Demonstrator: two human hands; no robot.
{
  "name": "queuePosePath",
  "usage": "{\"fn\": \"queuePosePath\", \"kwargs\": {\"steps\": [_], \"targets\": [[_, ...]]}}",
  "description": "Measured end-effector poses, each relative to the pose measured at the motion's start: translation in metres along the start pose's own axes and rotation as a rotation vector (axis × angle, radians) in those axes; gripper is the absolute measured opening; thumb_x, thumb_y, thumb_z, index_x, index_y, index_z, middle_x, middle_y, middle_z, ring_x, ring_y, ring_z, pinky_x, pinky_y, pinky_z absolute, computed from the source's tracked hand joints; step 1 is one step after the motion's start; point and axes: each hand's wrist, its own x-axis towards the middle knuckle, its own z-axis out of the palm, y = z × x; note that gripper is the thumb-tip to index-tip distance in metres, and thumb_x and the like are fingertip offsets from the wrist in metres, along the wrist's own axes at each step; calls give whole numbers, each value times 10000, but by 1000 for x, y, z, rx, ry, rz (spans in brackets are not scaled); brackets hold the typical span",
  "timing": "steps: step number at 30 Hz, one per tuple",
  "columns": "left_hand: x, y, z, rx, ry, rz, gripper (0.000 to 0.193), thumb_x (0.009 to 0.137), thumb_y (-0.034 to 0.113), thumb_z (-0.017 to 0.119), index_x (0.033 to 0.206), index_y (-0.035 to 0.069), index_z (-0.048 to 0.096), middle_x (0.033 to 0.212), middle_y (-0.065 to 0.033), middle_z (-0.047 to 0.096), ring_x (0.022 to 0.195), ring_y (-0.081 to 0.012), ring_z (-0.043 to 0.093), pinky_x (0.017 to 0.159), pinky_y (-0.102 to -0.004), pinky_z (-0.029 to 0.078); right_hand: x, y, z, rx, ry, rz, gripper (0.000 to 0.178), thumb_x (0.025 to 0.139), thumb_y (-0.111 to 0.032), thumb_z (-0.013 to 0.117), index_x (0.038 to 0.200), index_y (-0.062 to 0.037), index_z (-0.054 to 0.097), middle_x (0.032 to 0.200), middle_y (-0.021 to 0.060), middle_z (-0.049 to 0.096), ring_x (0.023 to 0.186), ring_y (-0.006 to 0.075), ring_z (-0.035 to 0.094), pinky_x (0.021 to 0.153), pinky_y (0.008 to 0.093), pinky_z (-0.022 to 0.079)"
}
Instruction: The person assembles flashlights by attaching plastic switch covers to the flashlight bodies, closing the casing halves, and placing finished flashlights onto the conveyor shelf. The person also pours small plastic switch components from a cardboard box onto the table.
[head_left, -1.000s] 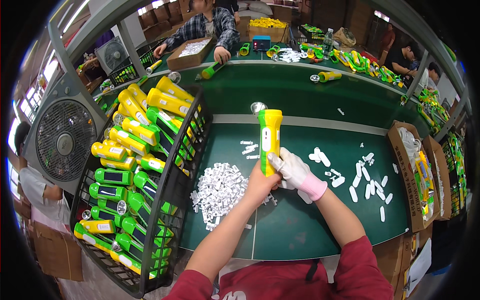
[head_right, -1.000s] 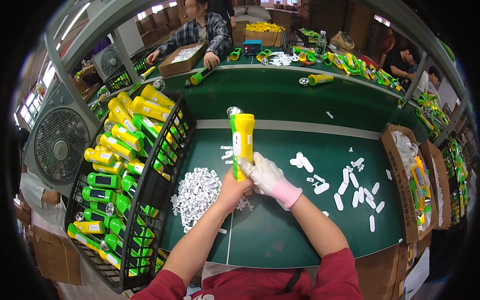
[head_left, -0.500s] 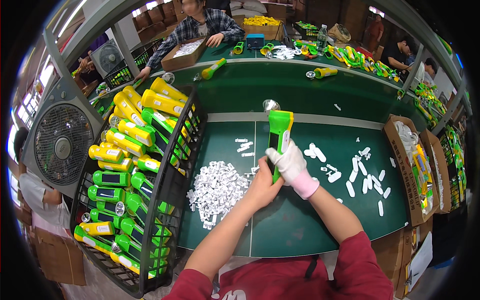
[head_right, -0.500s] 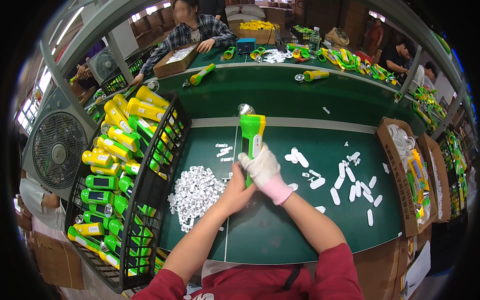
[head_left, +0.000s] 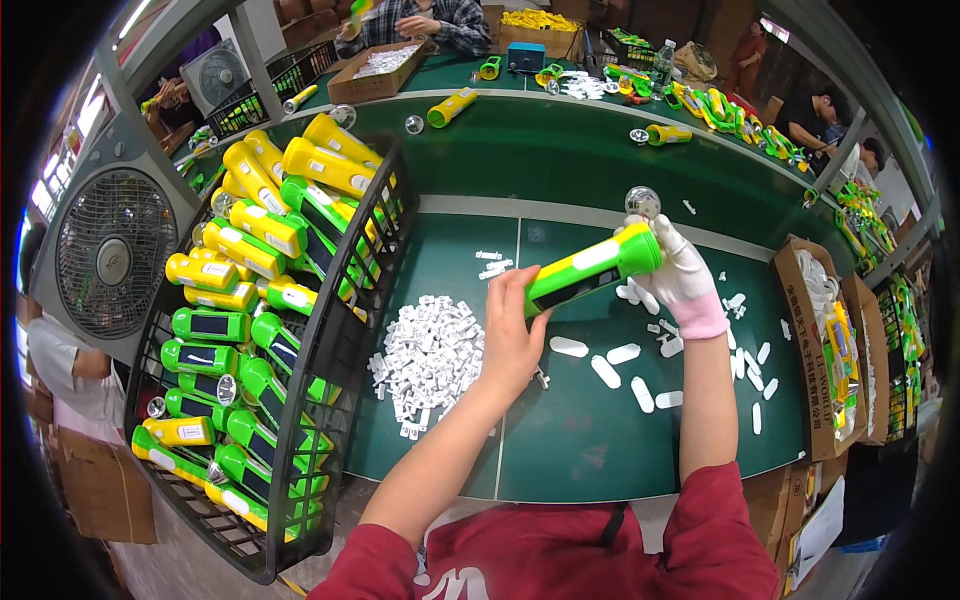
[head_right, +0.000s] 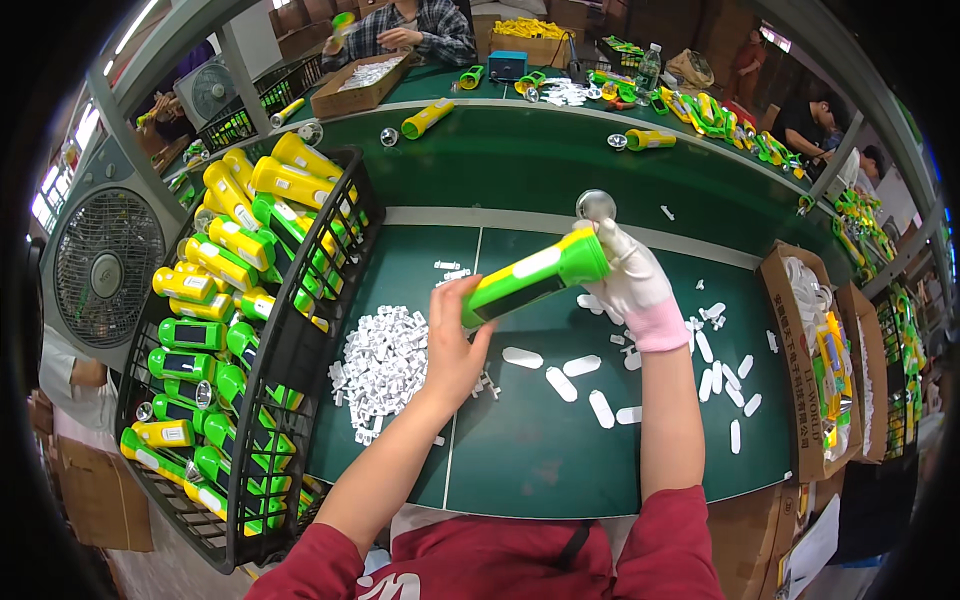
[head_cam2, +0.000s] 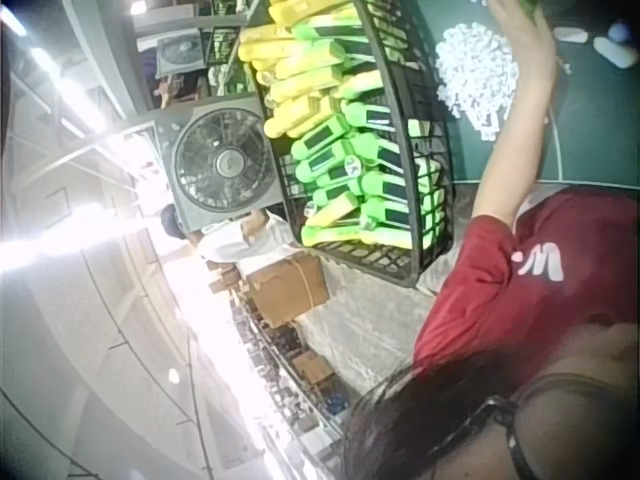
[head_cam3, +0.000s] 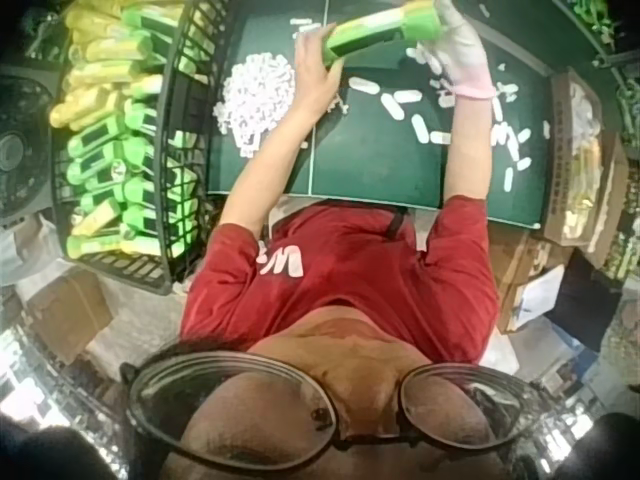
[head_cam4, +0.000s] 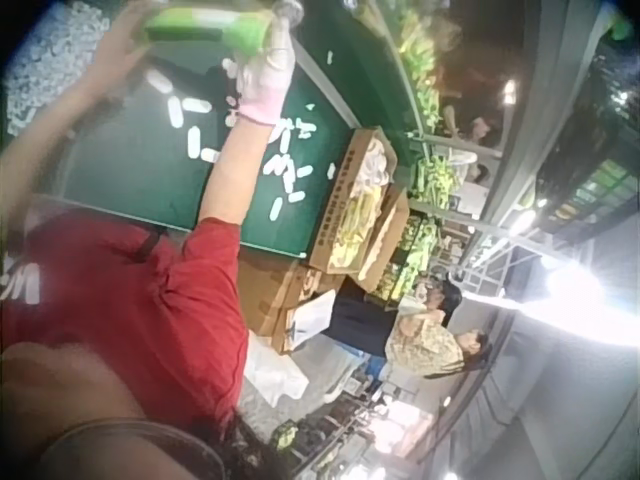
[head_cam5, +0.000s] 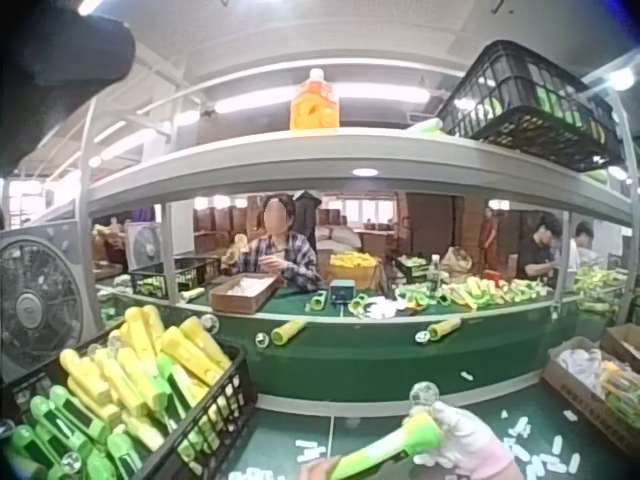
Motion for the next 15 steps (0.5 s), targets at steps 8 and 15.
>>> {"fn": "queuePosePath", "kwargs": {"steps": [8, 15], "targets": [[-2, 1, 1, -81, 32, -62, 486, 685, -52, 644, 1138, 10, 477, 1079, -158, 461, 1016, -318, 492, 848, -361, 417, -16, 11, -25, -199, 348, -114, 239, 862, -230, 577, 834, 7, 586, 723, 81, 581, 613, 159, 565, 541, 277, 438], [-3, 2, 3, -217, -195, -62, 515, 709, -14, 651, 1178, 19, 443, 1118, -156, 451, 1037, -329, 484, 872, -364, 404, -52, -55, 12, -1639, 100, -581, 653, 612, -275, 715, 1185, -59, 490, 1131, 164, 533, 1057, 305, 517, 895, 354, 400]]}}
